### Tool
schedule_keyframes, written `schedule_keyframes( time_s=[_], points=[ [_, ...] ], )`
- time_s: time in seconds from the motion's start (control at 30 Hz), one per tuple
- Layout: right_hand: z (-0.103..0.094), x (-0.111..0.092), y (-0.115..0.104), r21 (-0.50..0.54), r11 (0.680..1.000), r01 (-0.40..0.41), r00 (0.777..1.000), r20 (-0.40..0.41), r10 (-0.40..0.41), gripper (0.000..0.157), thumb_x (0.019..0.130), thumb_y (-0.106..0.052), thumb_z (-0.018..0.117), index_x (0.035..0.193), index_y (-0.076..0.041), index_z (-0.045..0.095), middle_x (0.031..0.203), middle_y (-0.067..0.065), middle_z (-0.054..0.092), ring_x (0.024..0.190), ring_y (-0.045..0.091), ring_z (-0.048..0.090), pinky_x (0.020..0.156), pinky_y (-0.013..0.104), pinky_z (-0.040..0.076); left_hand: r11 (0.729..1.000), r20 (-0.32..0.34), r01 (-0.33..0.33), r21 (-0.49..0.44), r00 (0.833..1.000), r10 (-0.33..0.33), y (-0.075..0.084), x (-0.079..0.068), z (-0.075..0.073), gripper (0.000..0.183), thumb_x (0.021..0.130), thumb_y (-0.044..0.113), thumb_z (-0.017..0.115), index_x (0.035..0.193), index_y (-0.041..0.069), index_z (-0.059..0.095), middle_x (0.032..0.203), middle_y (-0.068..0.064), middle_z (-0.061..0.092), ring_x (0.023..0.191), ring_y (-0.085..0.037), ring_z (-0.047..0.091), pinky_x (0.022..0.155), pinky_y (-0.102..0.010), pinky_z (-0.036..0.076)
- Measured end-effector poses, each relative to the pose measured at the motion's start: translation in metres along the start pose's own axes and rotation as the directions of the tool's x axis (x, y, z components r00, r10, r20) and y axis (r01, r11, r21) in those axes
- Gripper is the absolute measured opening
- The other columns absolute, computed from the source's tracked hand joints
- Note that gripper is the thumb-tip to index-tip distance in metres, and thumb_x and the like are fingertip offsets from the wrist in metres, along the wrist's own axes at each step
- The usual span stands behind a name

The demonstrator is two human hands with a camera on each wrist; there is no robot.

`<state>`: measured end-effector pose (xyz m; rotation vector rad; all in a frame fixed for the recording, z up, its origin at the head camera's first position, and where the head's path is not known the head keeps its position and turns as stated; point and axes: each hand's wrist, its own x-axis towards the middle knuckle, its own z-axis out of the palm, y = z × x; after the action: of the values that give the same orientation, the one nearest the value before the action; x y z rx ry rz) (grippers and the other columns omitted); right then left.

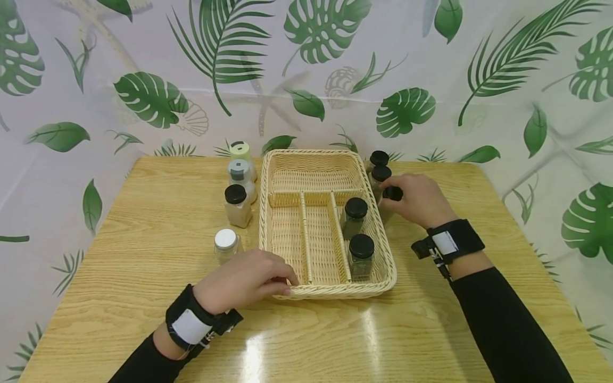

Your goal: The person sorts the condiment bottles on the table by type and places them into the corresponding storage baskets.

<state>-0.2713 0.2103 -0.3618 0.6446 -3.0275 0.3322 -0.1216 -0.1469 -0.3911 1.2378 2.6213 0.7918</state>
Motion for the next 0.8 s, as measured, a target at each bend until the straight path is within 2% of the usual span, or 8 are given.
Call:
schedule_keyframes(
  time_s=[0.13, 0.4, 0.8],
  points=[
    [-0.005, -0.003, -0.003, 0.002, 1.000, -0.002, 1.000, 0.001, 0.002, 0.035, 0.087, -0.026, 0.073, 0.120, -0.013, 0.071, 0.099, 0.014, 0.070, 0.064, 0.023, 0.051, 0.053, 0.033, 0.036, 1.000, -0.004, -0.007, -0.001, 1.000, 0.007, 0.000, 0.000, 0.000, 0.012, 0.095, 0.027, 0.068, 0.102, 0.021, 0.075, 0.097, 0.012, 0.072, 0.080, 0.004, 0.059, 0.074, -0.021, 0.051],
    [-0.013, -0.008, -0.005, -0.005, 1.000, 0.023, 0.998, -0.052, -0.023, 0.033, 0.085, -0.023, 0.072, 0.116, -0.012, 0.071, 0.100, 0.014, 0.072, 0.068, 0.024, 0.055, 0.056, 0.034, 0.041, 1.000, -0.001, -0.001, 0.005, 1.000, 0.001, 0.000, 0.000, 0.000, 0.012, 0.095, 0.027, 0.068, 0.102, 0.021, 0.075, 0.095, 0.012, 0.071, 0.078, 0.004, 0.058, 0.074, -0.021, 0.051],
    [-0.020, -0.012, -0.006, 0.012, 0.999, 0.042, 0.995, -0.093, -0.040, 0.031, 0.085, -0.022, 0.072, 0.113, -0.011, 0.068, 0.097, 0.009, 0.072, 0.074, 0.023, 0.062, 0.068, 0.043, 0.049, 1.000, 0.007, 0.011, -0.003, 1.000, -0.011, 0.001, 0.000, -0.001, 0.012, 0.095, 0.027, 0.068, 0.102, 0.021, 0.075, 0.095, 0.012, 0.070, 0.079, 0.003, 0.058, 0.074, -0.021, 0.051]
  ],
)
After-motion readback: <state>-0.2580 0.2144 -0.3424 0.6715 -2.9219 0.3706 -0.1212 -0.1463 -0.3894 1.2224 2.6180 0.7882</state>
